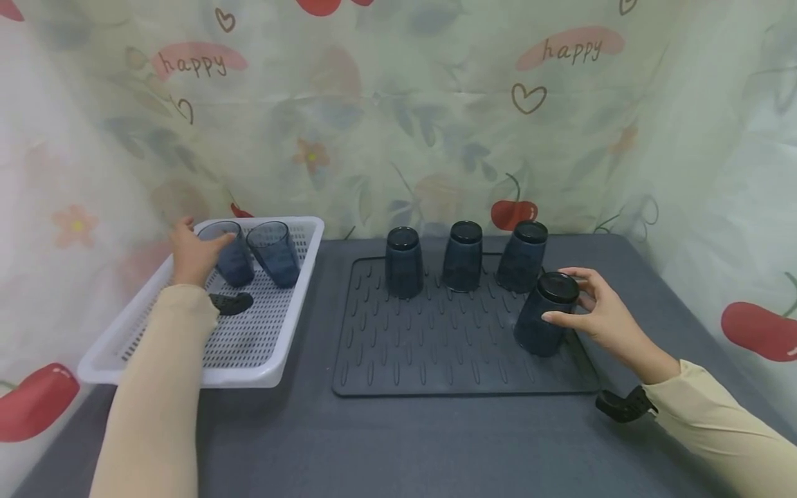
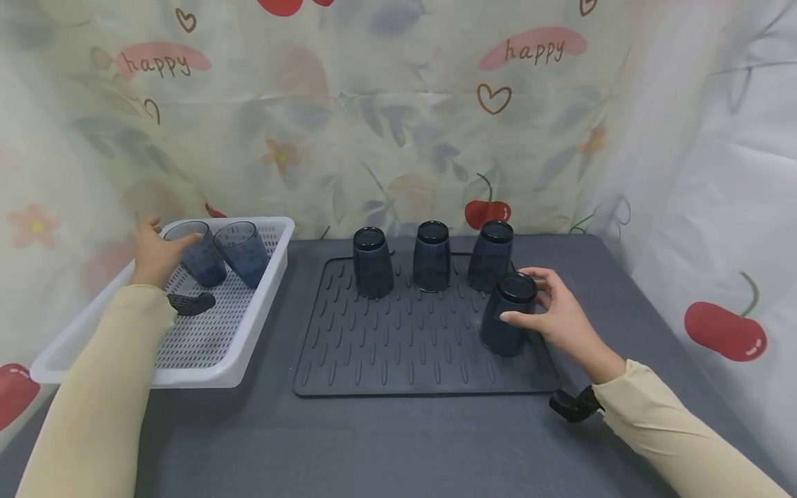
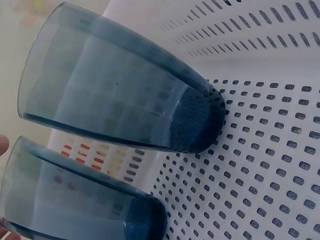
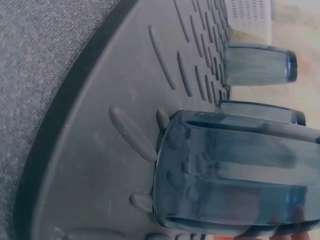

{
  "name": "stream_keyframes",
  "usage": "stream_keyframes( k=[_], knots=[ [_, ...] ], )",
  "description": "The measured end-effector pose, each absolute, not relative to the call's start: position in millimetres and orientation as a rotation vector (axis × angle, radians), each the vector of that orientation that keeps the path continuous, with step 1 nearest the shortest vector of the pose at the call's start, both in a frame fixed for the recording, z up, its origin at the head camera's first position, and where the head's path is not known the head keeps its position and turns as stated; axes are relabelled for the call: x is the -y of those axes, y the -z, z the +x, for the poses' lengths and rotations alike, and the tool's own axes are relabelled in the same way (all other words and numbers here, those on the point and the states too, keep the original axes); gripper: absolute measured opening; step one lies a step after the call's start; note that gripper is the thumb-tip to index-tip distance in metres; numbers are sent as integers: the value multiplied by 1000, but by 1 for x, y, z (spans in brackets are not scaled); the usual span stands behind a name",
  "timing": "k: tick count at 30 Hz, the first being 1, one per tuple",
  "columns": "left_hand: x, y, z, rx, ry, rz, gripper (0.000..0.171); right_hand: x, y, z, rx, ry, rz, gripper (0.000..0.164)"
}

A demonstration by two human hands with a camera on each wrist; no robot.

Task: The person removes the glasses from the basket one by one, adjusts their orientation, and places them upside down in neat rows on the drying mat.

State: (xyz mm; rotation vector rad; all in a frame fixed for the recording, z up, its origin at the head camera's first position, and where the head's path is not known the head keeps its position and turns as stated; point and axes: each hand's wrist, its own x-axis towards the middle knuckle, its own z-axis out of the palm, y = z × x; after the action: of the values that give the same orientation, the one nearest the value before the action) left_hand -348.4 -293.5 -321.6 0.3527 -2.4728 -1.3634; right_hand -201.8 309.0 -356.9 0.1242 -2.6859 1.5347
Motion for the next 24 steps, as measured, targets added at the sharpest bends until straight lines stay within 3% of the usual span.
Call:
stream_keyframes(
  k=[24],
  knots=[
    [297, 328, -352, 2555, 1336, 355, 96, -309, 357, -201, 2685, -1539, 122, 82]
  ],
)
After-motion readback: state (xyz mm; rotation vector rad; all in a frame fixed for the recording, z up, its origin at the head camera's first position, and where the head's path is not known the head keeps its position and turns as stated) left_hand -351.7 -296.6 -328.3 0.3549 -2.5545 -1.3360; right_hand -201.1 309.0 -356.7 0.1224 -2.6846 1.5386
